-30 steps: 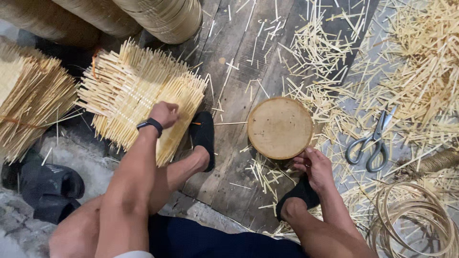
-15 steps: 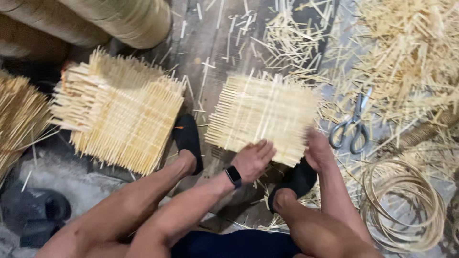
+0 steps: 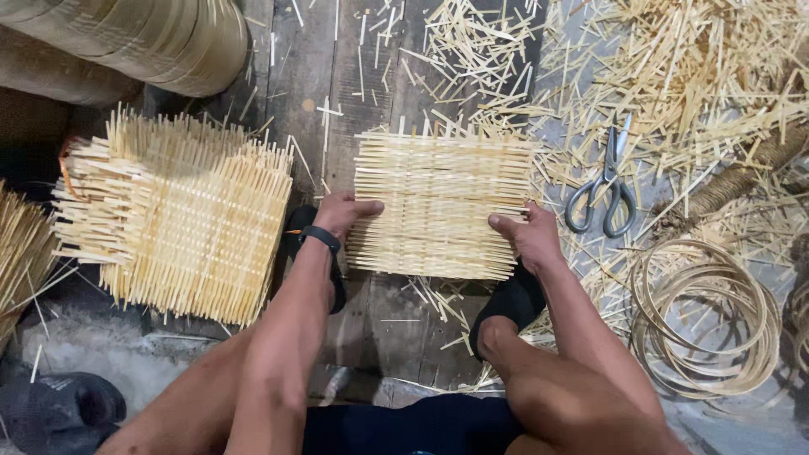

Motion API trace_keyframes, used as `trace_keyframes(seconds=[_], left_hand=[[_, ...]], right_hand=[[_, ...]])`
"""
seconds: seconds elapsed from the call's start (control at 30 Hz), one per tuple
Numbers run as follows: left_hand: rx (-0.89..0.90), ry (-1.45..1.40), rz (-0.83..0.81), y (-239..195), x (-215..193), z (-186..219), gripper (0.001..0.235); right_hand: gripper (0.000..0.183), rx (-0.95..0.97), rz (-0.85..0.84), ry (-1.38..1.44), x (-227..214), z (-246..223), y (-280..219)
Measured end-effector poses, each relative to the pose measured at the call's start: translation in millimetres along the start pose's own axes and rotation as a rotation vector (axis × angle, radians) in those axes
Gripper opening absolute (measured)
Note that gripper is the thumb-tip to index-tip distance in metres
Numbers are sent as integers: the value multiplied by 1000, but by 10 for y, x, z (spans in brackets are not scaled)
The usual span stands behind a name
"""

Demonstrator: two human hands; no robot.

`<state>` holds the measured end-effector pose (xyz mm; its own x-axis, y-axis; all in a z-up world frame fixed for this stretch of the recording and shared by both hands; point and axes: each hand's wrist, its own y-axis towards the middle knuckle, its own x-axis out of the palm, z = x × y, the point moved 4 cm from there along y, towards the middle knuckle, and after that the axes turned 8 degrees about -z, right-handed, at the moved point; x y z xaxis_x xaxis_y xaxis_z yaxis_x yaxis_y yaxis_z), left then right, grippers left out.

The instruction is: The person trims the edges of a woven bamboo mat using shears to create a circular shape. They repeatedly place a circular frame on the mat, cut the excess bamboo strips, and stack the finished pieces.

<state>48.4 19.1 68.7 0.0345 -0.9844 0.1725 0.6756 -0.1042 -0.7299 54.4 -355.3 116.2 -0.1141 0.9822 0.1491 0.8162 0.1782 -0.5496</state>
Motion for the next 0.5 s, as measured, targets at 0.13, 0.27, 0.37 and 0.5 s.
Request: trace_keyframes(seconds=[0.13, 0.27, 0.37, 0.5], left_hand=[[-1, 124, -26, 84, -77, -103, 32], [-28, 301, 34, 135, -196, -77, 33], [44, 392, 78, 52, -140, 111, 53], [186, 466, 522, -425, -5, 593, 76]], right_hand=[[42, 10, 6, -56, 29, 97, 45], [44, -242, 149, -481, -115, 69, 16], [46, -296, 323, -338, -664, 20, -210], [46, -235, 675, -1273, -1708, -52, -868]])
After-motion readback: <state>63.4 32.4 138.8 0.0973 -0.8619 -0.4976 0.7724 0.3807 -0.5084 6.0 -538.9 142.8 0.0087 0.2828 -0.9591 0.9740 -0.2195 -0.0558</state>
